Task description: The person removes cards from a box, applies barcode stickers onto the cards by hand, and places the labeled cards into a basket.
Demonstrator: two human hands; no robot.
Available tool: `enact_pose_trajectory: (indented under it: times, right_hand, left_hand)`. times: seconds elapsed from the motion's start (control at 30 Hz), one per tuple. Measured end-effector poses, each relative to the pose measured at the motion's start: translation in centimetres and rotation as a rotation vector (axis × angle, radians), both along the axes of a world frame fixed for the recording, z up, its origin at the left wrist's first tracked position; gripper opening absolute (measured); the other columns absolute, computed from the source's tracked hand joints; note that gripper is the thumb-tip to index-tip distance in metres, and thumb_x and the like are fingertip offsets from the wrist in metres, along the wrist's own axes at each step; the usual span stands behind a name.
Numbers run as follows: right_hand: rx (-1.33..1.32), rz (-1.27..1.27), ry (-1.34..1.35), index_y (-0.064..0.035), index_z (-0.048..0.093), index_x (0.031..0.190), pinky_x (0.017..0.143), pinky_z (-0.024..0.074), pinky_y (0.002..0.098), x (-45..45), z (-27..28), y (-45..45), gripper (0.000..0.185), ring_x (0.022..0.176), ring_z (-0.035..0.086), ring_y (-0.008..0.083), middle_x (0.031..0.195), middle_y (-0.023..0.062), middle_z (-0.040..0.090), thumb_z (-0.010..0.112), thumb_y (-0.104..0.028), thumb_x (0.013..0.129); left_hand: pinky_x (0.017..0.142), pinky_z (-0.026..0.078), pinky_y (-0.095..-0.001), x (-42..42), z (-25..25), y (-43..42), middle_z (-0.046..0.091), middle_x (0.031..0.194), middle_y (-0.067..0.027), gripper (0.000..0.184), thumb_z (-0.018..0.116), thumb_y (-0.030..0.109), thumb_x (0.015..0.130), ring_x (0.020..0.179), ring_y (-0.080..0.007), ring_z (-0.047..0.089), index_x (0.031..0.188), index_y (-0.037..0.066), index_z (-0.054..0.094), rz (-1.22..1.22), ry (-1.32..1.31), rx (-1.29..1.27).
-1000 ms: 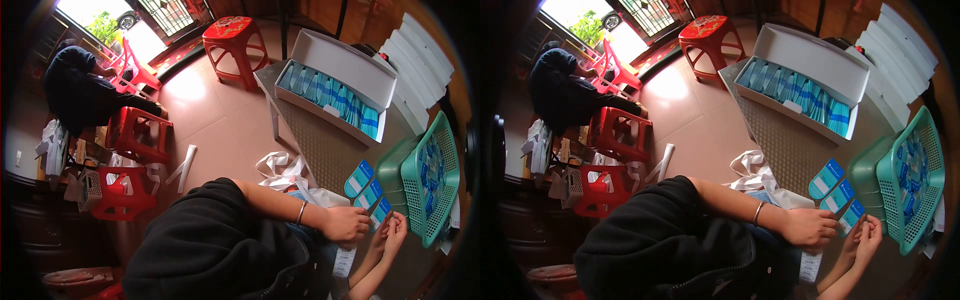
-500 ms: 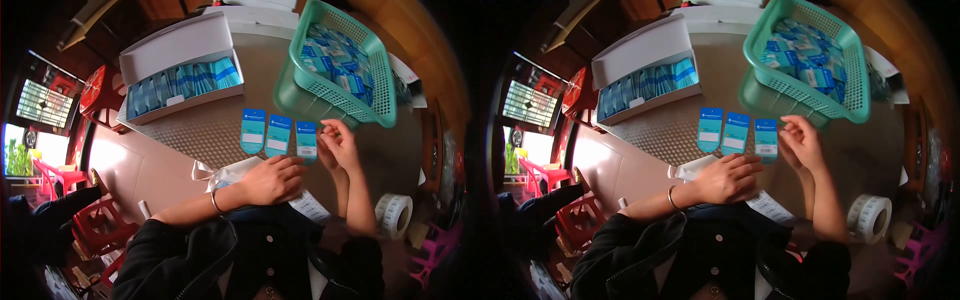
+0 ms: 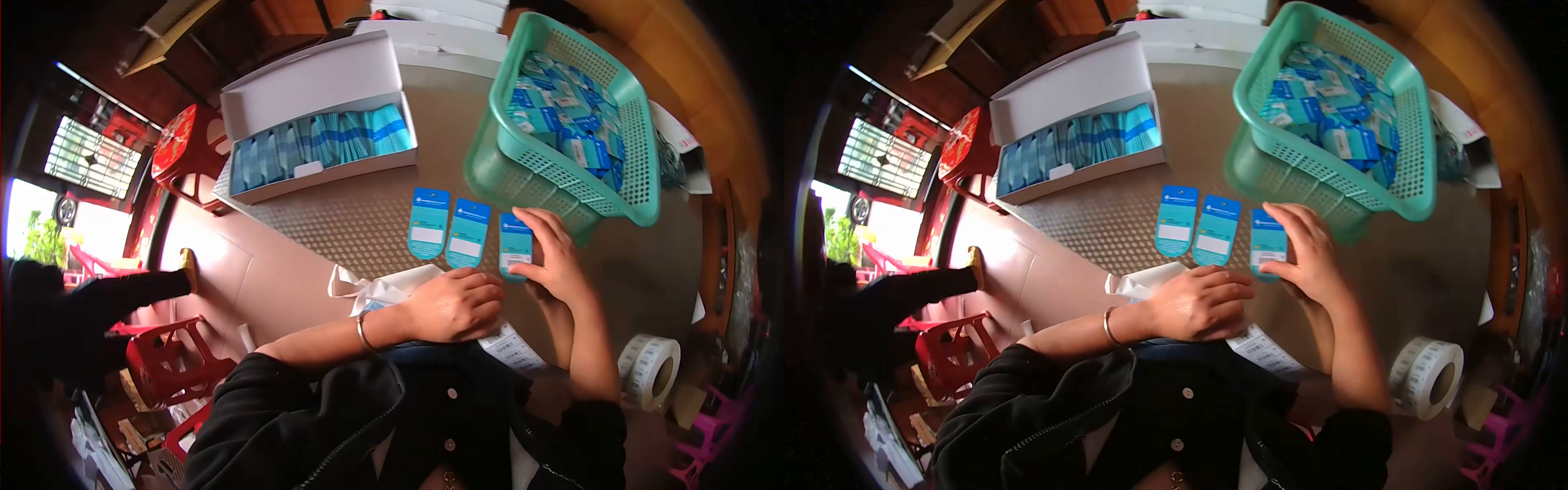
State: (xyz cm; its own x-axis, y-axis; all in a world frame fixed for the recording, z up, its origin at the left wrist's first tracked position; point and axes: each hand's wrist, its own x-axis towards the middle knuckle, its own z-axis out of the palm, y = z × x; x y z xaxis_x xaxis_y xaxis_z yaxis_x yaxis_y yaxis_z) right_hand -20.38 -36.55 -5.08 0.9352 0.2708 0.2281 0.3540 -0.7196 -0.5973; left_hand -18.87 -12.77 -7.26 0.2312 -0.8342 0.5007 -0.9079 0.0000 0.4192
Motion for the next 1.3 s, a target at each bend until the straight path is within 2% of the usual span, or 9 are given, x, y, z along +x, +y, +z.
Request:
enact_pose_trajectory:
  times: [0.13,0.43,0.53,0.67,0.77,0.87,0.97,1.1,1.3]
  right_hand:
    - [0.080,-0.090,0.079,-0.0112,0.058,0.127,0.089,0.0463,0.0366,-0.5,1.1,0.7,0.073,0.108,0.054,0.0296,0.112,0.0104,0.050,0.084,-0.010,0.058]
    - [0.127,-0.075,0.325,-0.0027,0.067,0.104,0.069,0.0477,0.0276,-0.8,4.6,-1.1,0.037,0.085,0.061,0.0187,0.097,0.0091,0.062,0.074,0.003,0.068]
    - [0.239,-0.130,0.172,0.0005,0.065,0.107,0.083,0.0458,0.0273,-1.2,5.0,-3.8,0.039,0.096,0.058,0.0176,0.105,0.0093,0.060,0.069,0.009,0.070]
    - [0.319,-0.358,-0.155,0.0034,0.053,0.130,0.106,0.0355,0.0336,0.1,6.9,-10.0,0.040,0.120,0.051,0.0194,0.131,0.0105,0.055,0.057,0.004,0.090]
    - [0.330,-0.446,-0.222,0.0008,0.050,0.135,0.106,0.0360,0.0355,1.3,8.9,-11.3,0.041,0.125,0.048,0.0210,0.143,0.0129,0.046,0.053,0.001,0.094]
    - [-0.205,-0.520,-0.512,0.0000,0.052,0.133,0.106,0.0366,0.0369,0.8,9.7,-9.3,0.039,0.127,0.047,0.0234,0.143,0.0143,0.045,0.052,0.002,0.094]
    - [-0.073,-0.371,-0.412,0.0002,0.054,0.130,0.105,0.0384,0.0373,-0.4,7.8,-7.6,0.037,0.128,0.047,0.0254,0.139,0.0153,0.048,0.052,0.004,0.093]
    - [0.045,-0.260,-0.227,0.0000,0.064,0.110,0.078,0.0488,0.0282,-1.1,5.2,-4.3,0.023,0.101,0.060,0.0196,0.122,0.0123,0.058,0.058,0.005,0.088]
    - [0.285,-0.201,-0.022,0.0010,0.067,0.099,0.067,0.0521,0.0259,-1.8,0.6,-2.8,0.014,0.084,0.063,0.0147,0.102,0.0105,0.065,0.061,0.005,0.087]
  left_hand:
    - [0.089,0.048,-0.0366,-0.1,-0.3,0.0,0.062,0.114,-0.0104,0.024,0.069,0.025,0.079,0.108,-0.0245,0.060,0.090,0.004,0.061,-0.002,0.016,-0.005]
    - [0.083,0.046,-0.0378,-0.2,-1.4,-0.3,0.059,0.101,-0.0094,0.023,0.062,0.028,0.084,0.101,-0.0255,0.057,0.088,0.006,0.056,-0.012,0.043,-0.047]
    - [0.081,0.045,-0.0375,-0.2,-1.7,-0.6,0.057,0.090,-0.0087,0.024,0.061,0.030,0.083,0.092,-0.0252,0.056,0.082,0.007,0.055,-0.009,0.045,-0.126]
    - [0.083,0.045,-0.0391,-0.2,-1.6,-0.5,0.057,0.095,-0.0077,0.023,0.060,0.029,0.085,0.101,-0.0256,0.056,0.087,0.007,0.056,-0.023,0.046,-0.037]
    - [0.083,0.045,-0.0389,-0.3,-1.9,-0.6,0.056,0.094,-0.0075,0.023,0.060,0.030,0.085,0.100,-0.0258,0.056,0.086,0.007,0.056,-0.026,0.059,-0.021]
    - [0.083,0.045,-0.0388,-0.2,-2.0,-0.7,0.057,0.094,-0.0076,0.023,0.060,0.030,0.085,0.100,-0.0259,0.056,0.086,0.007,0.056,-0.022,0.055,-0.022]
    - [0.083,0.045,-0.0388,-0.2,-1.9,-0.6,0.057,0.094,-0.0075,0.024,0.060,0.031,0.085,0.100,-0.0260,0.056,0.085,0.007,0.056,-0.018,0.052,-0.036]
    - [0.083,0.045,-0.0387,-0.2,-2.0,-0.7,0.057,0.094,-0.0076,0.025,0.060,0.032,0.085,0.100,-0.0260,0.056,0.085,0.007,0.056,-0.021,0.046,-0.046]
    - [0.080,0.047,-0.0398,-0.1,-1.6,-0.4,0.058,0.091,-0.0091,0.024,0.064,0.029,0.081,0.093,-0.0275,0.057,0.081,0.006,0.056,0.012,0.069,-0.106]
